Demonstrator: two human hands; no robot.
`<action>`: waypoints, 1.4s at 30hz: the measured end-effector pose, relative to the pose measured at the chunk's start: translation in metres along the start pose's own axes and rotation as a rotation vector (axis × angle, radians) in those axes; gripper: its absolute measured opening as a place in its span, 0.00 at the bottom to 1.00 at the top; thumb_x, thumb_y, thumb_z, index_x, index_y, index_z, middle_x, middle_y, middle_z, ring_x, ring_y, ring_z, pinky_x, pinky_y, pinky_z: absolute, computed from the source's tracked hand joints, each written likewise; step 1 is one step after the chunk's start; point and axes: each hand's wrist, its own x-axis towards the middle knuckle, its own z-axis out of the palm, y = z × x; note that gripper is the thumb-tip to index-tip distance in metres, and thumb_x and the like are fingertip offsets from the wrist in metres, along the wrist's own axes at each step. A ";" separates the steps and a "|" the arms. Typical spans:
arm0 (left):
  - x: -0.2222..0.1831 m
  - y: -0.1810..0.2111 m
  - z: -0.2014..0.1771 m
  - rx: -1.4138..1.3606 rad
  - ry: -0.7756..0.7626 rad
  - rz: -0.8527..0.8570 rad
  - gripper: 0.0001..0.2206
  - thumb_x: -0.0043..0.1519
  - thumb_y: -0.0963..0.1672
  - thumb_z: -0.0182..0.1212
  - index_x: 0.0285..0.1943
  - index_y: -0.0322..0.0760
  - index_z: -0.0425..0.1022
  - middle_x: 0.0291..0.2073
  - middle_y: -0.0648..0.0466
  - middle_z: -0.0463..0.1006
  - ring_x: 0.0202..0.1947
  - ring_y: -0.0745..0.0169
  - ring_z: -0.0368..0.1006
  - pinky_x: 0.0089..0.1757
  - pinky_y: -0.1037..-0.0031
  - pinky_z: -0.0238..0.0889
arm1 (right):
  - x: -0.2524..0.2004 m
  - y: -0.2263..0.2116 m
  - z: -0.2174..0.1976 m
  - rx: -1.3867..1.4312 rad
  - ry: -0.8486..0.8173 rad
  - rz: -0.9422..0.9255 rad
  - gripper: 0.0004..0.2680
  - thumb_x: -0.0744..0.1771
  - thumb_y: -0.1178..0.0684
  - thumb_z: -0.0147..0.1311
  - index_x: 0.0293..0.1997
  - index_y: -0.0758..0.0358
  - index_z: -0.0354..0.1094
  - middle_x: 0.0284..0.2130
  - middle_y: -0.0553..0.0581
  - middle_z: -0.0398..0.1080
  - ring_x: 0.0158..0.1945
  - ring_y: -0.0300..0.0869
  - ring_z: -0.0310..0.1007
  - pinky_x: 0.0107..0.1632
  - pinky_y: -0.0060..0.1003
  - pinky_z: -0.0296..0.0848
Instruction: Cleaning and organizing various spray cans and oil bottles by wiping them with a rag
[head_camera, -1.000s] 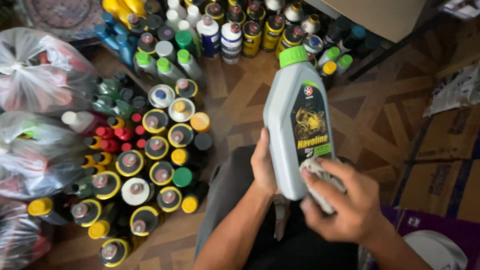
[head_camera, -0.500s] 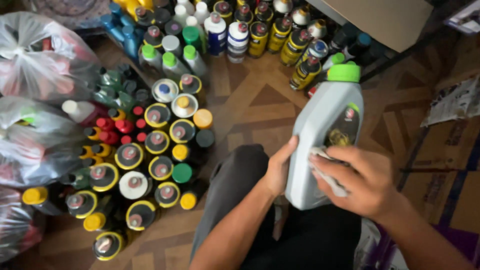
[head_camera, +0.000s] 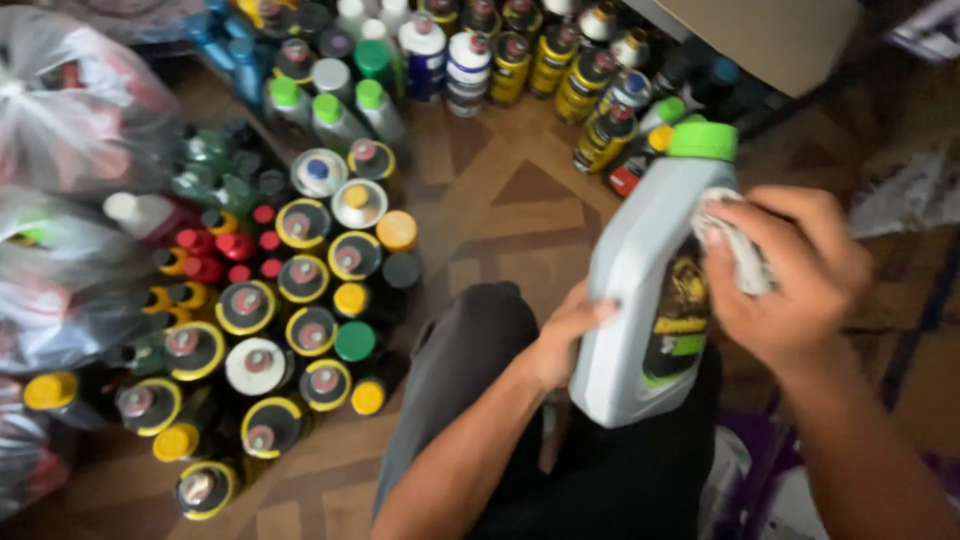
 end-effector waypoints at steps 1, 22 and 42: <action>-0.002 0.002 0.003 0.002 -0.007 -0.005 0.36 0.56 0.49 0.57 0.74 0.26 0.58 0.58 0.39 0.70 0.54 0.50 0.66 0.56 0.66 0.58 | -0.006 -0.007 0.003 -0.007 0.002 0.004 0.09 0.65 0.74 0.64 0.50 0.85 0.76 0.48 0.75 0.72 0.39 0.58 0.70 0.43 0.49 0.72; 0.006 -0.008 0.001 0.052 0.006 0.093 0.28 0.59 0.47 0.59 0.67 0.27 0.64 0.47 0.46 0.75 0.43 0.63 0.70 0.47 0.74 0.64 | -0.013 0.010 0.029 0.090 0.035 0.011 0.08 0.66 0.72 0.63 0.48 0.81 0.73 0.45 0.71 0.69 0.31 0.45 0.60 0.28 0.38 0.59; 0.004 0.013 0.022 -0.201 0.129 0.077 0.27 0.72 0.55 0.43 0.64 0.28 0.69 0.45 0.46 0.77 0.38 0.63 0.71 0.44 0.74 0.65 | -0.051 -0.024 0.034 0.259 -0.078 0.080 0.14 0.62 0.55 0.58 0.50 0.74 0.70 0.47 0.69 0.67 0.46 0.57 0.67 0.50 0.50 0.69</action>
